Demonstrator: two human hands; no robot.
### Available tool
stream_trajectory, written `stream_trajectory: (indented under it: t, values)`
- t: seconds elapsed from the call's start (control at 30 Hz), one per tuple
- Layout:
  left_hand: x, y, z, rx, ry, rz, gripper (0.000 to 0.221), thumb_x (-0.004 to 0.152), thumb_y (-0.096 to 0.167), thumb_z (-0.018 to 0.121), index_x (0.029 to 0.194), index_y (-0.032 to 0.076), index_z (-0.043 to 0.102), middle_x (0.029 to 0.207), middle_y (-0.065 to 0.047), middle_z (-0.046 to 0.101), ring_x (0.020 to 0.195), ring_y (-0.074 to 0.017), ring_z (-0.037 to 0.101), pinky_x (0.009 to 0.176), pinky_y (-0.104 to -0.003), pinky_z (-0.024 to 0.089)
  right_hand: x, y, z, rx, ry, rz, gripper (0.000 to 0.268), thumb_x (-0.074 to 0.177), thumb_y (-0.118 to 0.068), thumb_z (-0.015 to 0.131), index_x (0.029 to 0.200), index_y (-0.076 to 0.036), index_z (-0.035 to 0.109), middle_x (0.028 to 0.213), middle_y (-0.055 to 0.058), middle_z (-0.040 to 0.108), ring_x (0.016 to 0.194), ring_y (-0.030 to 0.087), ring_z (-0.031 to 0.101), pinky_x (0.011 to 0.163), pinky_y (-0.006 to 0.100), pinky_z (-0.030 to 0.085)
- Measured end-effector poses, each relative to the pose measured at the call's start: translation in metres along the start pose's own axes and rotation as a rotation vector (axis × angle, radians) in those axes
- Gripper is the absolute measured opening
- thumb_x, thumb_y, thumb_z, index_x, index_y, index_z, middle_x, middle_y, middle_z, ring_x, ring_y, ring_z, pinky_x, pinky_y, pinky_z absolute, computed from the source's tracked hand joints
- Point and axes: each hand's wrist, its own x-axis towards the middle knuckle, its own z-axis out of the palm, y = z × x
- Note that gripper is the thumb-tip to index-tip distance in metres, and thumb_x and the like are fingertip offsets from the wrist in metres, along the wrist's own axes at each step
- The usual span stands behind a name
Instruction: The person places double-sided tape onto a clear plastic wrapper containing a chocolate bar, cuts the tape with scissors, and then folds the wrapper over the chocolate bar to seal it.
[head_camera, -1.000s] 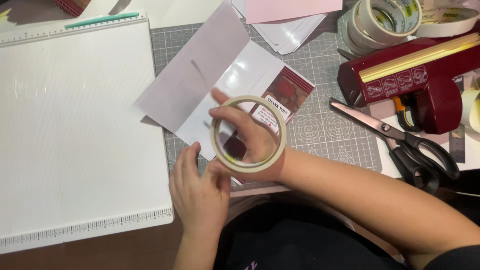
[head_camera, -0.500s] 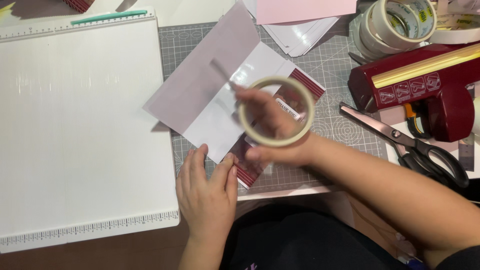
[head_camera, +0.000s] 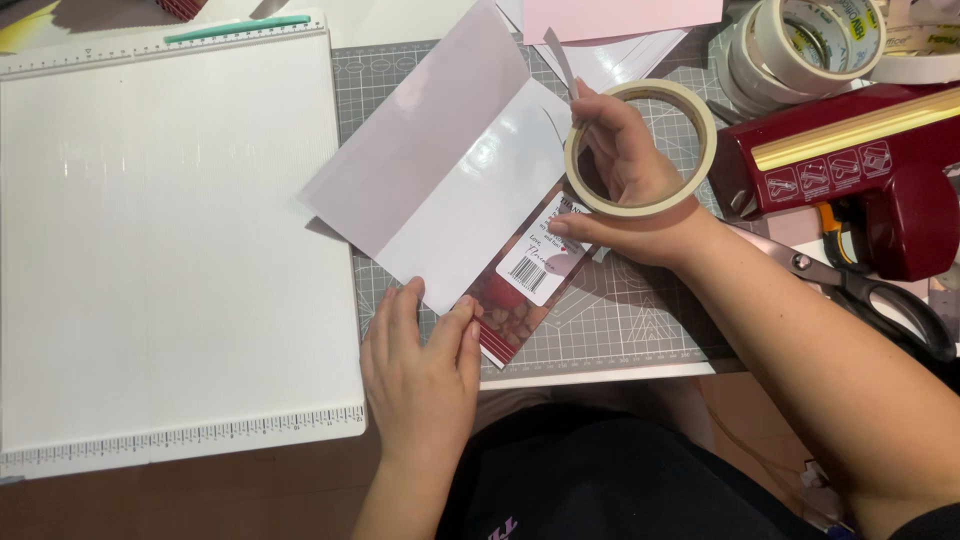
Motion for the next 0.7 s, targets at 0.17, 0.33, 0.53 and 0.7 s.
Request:
stream_trajectory:
  t: [0.17, 0.33, 0.53, 0.7]
  values:
    - [0.020, 0.017, -0.009, 0.058, -0.048, 0.145, 0.027, 0.084, 0.006, 0.069, 0.111, 0.009, 0.069, 0.124, -0.017, 0.058, 0.114, -0.0418, 0.057, 0.085, -0.055, 0.051, 0.001, 0.001, 0.004, -0.144, -0.023, 0.041, 0.088, 0.082, -0.005, 0.081, 0.148, -0.011, 0.022, 0.168, 0.036, 0.008, 0.161, 0.042, 0.006, 0.132, 0.049, 0.010]
    - [0.041, 0.042, 0.024, -0.116, -0.162, 0.398, 0.040, 0.083, 0.020, 0.068, 0.122, 0.013, 0.066, 0.119, -0.013, 0.062, 0.100, -0.0370, 0.058, 0.080, -0.052, 0.048, -0.002, 0.003, 0.006, -0.207, -0.012, 0.052, 0.082, 0.083, -0.003, 0.075, 0.148, -0.010, 0.025, 0.168, 0.033, 0.013, 0.161, 0.042, 0.010, 0.131, 0.047, 0.014]
    - [0.050, 0.044, 0.016, 0.059, -0.035, 0.584, 0.038, 0.082, 0.037, 0.075, 0.115, 0.020, 0.069, 0.116, -0.008, 0.064, 0.093, -0.0290, 0.059, 0.074, -0.041, 0.044, -0.001, 0.000, 0.007, -0.216, 0.011, 0.068, 0.078, 0.083, 0.001, 0.070, 0.147, -0.009, 0.027, 0.168, 0.029, 0.017, 0.161, 0.039, 0.016, 0.130, 0.042, 0.019]
    - [0.037, 0.030, 0.003, 0.107, -0.060, 0.661, 0.045, 0.087, 0.039, 0.072, 0.128, 0.021, 0.069, 0.128, -0.009, 0.066, 0.110, -0.0330, 0.062, 0.089, -0.044, 0.048, -0.002, 0.001, 0.005, -0.172, 0.008, 0.053, 0.077, 0.083, 0.002, 0.069, 0.146, -0.009, 0.027, 0.168, 0.029, 0.016, 0.162, 0.037, 0.014, 0.131, 0.041, 0.017]
